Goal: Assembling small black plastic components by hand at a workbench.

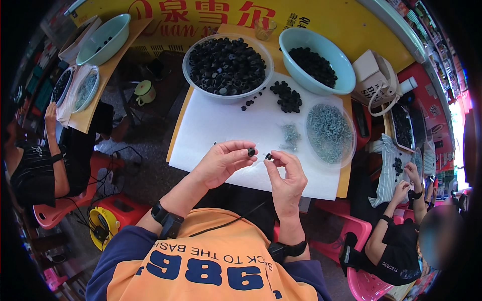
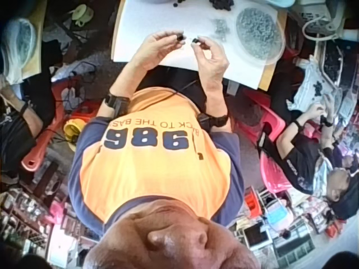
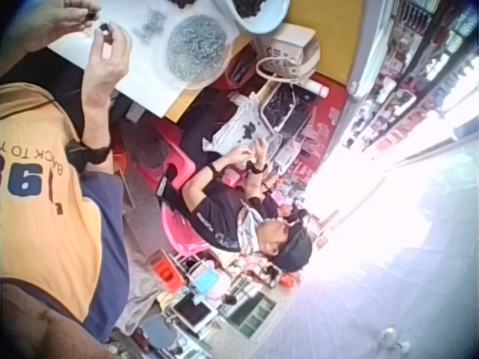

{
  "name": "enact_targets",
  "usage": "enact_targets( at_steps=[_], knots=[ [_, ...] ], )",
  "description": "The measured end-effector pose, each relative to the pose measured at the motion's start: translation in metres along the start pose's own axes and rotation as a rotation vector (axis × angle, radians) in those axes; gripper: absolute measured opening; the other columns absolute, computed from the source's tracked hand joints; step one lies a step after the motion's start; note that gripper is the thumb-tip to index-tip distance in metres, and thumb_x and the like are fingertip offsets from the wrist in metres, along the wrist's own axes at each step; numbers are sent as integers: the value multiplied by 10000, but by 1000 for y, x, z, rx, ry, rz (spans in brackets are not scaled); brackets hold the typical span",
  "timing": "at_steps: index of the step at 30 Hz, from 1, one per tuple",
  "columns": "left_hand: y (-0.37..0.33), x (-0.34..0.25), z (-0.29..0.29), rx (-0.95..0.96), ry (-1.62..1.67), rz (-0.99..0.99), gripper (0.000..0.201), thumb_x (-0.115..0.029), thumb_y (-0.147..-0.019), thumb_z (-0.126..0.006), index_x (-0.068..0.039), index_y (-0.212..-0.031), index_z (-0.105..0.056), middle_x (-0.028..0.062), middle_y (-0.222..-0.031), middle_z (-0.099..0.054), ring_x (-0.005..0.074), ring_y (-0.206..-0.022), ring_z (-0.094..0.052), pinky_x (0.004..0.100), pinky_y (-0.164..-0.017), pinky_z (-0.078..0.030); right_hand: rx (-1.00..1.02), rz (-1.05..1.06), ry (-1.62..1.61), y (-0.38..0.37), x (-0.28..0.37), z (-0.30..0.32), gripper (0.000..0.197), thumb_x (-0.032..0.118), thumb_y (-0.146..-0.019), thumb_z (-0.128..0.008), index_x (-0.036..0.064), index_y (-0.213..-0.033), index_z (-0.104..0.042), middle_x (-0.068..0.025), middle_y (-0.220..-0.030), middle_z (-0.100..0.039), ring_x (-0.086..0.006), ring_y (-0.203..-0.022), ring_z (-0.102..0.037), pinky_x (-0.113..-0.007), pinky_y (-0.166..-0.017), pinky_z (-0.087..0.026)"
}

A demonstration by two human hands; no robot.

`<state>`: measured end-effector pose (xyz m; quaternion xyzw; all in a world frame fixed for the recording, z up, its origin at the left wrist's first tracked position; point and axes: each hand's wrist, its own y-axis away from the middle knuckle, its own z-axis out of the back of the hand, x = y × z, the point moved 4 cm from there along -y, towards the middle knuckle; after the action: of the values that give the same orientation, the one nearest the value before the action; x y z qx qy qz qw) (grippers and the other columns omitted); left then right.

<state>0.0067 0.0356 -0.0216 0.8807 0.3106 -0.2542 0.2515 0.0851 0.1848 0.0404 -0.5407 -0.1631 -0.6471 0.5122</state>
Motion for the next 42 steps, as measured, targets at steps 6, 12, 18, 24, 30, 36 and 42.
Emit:
enact_targets(
  at_steps=[6,12,18,24,30,36,42],
  knots=[
    [0,6,2,10,129,130,252,-81,-937,-601,23,-1166,-590,130,-1074,-659,185,-992,-669,253,-866,-577,18,102,91,-5,6,2,232,-38,-745,-754,8,-961,-682,-94,-922,-664,-160,-709,-635,-272,-649,-518],
    [0,4,2,15,134,155,250,-93,-934,-613,14,-1160,-595,104,-1037,-664,154,-921,-673,236,-814,-581,118,74,32,-8,10,0,218,-36,-752,-750,16,-956,-691,-93,-923,-665,-156,-708,-635,-271,-650,-516],
    [1,4,4,-12,35,117,240,-121,-923,-640,6,-1127,-628,71,-979,-667,119,-847,-657,231,-797,-562,153,97,10,-8,13,-5,242,-42,-743,-743,13,-971,-687,-92,-928,-663,-155,-699,-630,-272,-653,-517],
    [1,3,5,-2,41,113,230,-110,-923,-637,8,-1121,-636,81,-978,-674,129,-874,-664,237,-813,-566,156,132,46,-9,16,-9,244,-42,-738,-744,23,-965,-682,-88,-917,-657,-158,-683,-627,-272,-640,-517],
    [0,3,4,-2,35,84,230,-83,-918,-634,9,-1129,-637,101,-1017,-678,141,-902,-668,237,-842,-562,175,172,73,-9,14,-11,243,-42,-740,-746,26,-962,-673,-83,-915,-648,-166,-691,-631,-276,-617,-520],
    [-2,5,4,26,-11,41,214,-47,-917,-620,17,-1119,-645,119,-1042,-676,183,-964,-657,311,-899,-538,211,191,88,-8,12,-13,232,-43,-754,-736,25,-964,-666,-89,-919,-644,-177,-706,-639,-276,-614,-528],
    [-1,6,5,43,-59,24,241,-69,-908,-640,15,-1134,-645,129,-1053,-674,193,-984,-651,328,-893,-531,214,171,91,-6,10,-11,252,-34,-745,-744,34,-974,-662,-84,-906,-644,-169,-699,-621,-285,-628,-520]
  ],
)
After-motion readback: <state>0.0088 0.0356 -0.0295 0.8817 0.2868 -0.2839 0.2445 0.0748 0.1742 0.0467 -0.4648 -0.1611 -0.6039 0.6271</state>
